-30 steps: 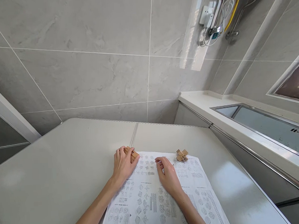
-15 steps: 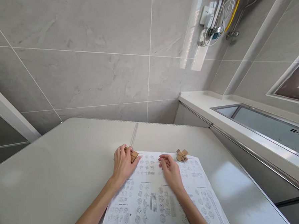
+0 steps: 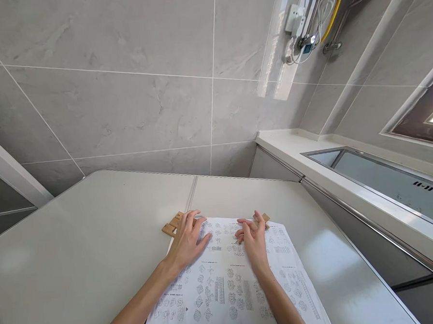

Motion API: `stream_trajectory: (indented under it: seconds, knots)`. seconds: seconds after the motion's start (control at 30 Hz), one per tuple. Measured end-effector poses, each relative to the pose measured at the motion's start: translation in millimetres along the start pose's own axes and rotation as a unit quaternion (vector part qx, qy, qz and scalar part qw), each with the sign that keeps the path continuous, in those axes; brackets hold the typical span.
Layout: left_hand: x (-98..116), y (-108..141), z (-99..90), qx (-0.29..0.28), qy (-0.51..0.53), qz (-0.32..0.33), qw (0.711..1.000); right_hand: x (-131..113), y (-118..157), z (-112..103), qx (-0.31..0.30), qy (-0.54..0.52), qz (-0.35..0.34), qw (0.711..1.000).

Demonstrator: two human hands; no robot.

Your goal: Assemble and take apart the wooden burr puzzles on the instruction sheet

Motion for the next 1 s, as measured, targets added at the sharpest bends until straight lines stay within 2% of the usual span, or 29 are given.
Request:
stream_trajectory:
  seconds: [0.43, 0.7, 0.87, 1.0]
  knots:
    - [13.0, 1.4, -4.4, -0.035, 0.069, 0.015, 0.997, 9.4, -10.1, -7.1, 0.013, -0.010, 0.013, 1.000]
    - [17.2, 0.9, -5.3, -0.063, 0.177, -0.029, 0.982, -2.7, -4.2, -3.1, -0.006, 0.001, -0.009, 1.000]
    - [19.2, -1.5, 0.7, -0.097, 0.293, -0.111, 0.945, -18.2, 6.2, 8.1, -0.077, -0.017, -0.032, 0.996]
    - [20.8, -1.5, 9.3, -0.125, 0.410, -0.188, 0.884, -22.4, 17.1, 18.0, -0.140, -0.022, -0.048, 0.989]
Point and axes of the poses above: each hand's wrist, its own y-axis away from the middle knuckle, its own z-axis out of the palm, x = y × z, the point moved 5 cm from there along -y, towards the middle knuckle, and after that the axes turned 6 degrees about x, right-handed, at the moved point
